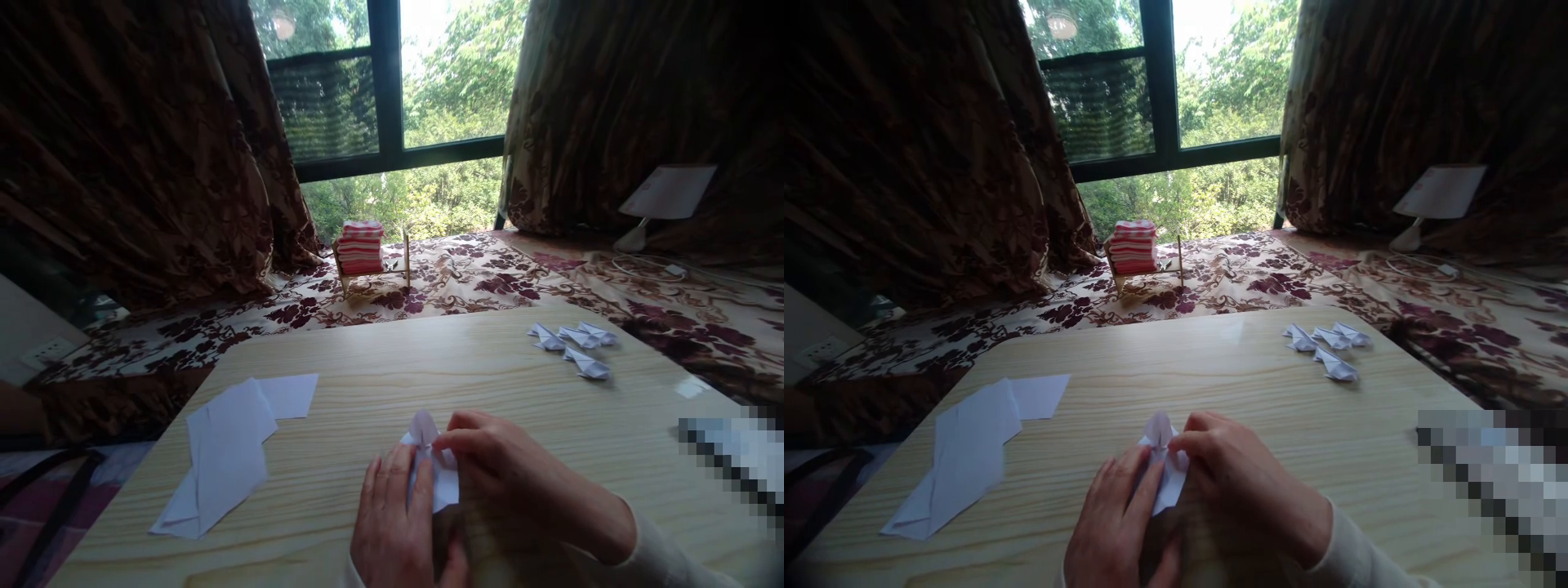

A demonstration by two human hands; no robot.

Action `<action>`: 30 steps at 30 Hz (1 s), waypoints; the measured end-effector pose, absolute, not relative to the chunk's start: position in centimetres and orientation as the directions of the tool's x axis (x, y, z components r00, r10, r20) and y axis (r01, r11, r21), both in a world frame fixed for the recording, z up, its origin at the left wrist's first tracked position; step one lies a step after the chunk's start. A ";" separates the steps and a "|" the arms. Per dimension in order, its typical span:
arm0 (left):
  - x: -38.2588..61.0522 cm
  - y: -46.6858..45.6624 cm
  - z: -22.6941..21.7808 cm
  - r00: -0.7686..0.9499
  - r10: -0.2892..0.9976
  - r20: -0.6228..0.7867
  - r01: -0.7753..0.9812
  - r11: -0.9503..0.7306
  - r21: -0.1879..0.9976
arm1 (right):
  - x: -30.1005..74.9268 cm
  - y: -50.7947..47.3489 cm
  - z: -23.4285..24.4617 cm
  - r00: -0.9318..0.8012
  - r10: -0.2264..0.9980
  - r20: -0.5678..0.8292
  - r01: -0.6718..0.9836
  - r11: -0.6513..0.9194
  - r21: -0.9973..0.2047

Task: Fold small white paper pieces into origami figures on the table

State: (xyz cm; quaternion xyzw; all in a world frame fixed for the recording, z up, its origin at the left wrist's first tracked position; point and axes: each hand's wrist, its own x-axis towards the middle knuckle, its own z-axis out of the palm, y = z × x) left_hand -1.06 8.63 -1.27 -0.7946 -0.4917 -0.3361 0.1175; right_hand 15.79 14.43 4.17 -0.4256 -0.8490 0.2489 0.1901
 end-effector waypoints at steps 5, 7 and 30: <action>-1.7 9.1 -0.5 0.361 0.730 0.581 0.852 -0.511 0.112 | 15.8 14.6 4.0 -0.494 0.858 0.137 0.635 0.464 -0.618; -2.1 9.3 -0.2 0.449 0.714 0.537 0.834 -0.551 0.036 | 15.8 14.7 3.9 -0.513 0.848 0.133 0.628 0.477 -0.615; -0.3 8.9 -0.9 0.296 0.731 0.615 0.881 -0.458 0.121 | 14.3 12.8 6.1 -0.506 0.837 0.208 0.795 0.546 -0.264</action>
